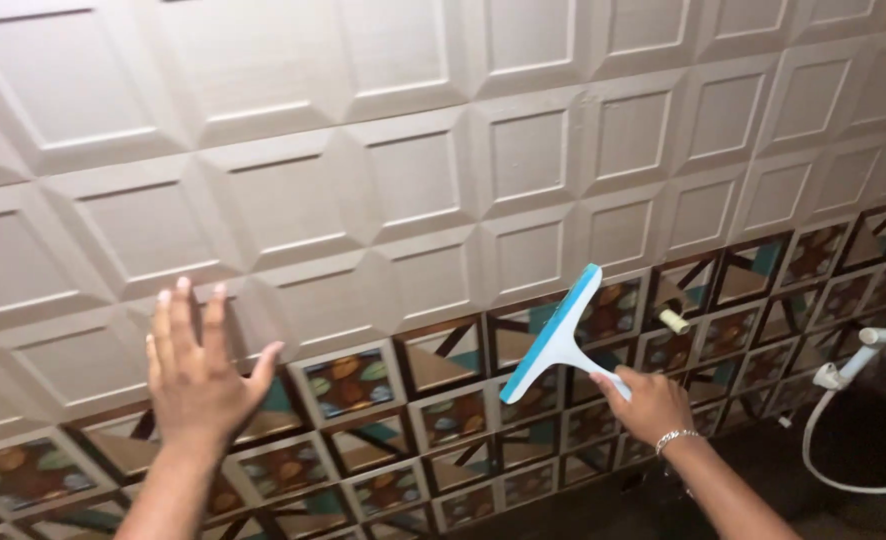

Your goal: The person uses a squeegee to wipe water from the tiled floor and walls, then rinses the squeegee with a handheld shower head and continues wiping the walls. A bucket and a small cup are present on the floor.

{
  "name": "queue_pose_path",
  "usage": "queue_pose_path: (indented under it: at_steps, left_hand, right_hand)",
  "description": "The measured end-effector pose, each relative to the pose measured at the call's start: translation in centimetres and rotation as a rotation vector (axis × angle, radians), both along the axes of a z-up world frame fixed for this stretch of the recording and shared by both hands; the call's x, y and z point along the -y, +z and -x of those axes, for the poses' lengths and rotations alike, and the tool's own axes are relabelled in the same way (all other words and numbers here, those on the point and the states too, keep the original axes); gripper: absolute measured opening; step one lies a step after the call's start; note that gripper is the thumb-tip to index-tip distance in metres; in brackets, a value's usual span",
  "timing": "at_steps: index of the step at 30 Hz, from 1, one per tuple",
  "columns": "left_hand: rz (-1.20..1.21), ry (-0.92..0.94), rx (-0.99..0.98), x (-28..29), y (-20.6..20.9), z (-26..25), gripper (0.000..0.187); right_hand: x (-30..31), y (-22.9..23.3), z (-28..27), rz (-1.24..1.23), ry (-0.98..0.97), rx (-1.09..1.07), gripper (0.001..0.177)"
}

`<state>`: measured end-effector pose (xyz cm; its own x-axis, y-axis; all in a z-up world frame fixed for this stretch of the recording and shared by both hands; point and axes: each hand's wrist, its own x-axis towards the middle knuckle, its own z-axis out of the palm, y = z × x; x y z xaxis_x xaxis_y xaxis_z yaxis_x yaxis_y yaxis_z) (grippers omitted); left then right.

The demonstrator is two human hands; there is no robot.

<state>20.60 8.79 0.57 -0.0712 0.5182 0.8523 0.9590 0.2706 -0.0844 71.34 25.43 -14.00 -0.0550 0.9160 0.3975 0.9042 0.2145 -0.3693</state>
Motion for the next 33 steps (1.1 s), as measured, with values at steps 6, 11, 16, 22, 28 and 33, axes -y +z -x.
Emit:
queue_pose_path:
  at_steps: [6,11,16,22,28,33]
  left_hand:
    - [0.005,0.017,0.101,-2.0,-0.1,-4.1,0.141]
    - [0.050,0.125,0.088,-2.4,-0.9,-3.7,0.141]
    - [0.042,0.125,0.111,-2.6,-1.4,-3.3,0.143]
    - [0.042,0.131,0.090,-2.5,-1.4,-2.9,0.144]
    - [0.042,0.135,0.118,-2.7,-1.1,-3.1,0.145]
    - [0.008,0.108,0.061,-2.8,-1.6,-2.6,0.142]
  right_hand:
    - [-3.7,0.0,-5.0,-0.131,0.014,-0.382,0.054]
    - [-5.8,-0.4,-4.2,-0.057,0.122,-0.574,0.063]
    - [-3.4,-3.6,1.7,0.250,0.314,-0.882,0.059]
    - [1.2,-6.5,7.2,0.370,0.360,-0.888,0.050]
    - [1.2,-3.7,11.6,0.172,0.439,-0.903,0.055]
    - [1.1,3.8,13.8,0.014,0.412,-0.735,0.054]
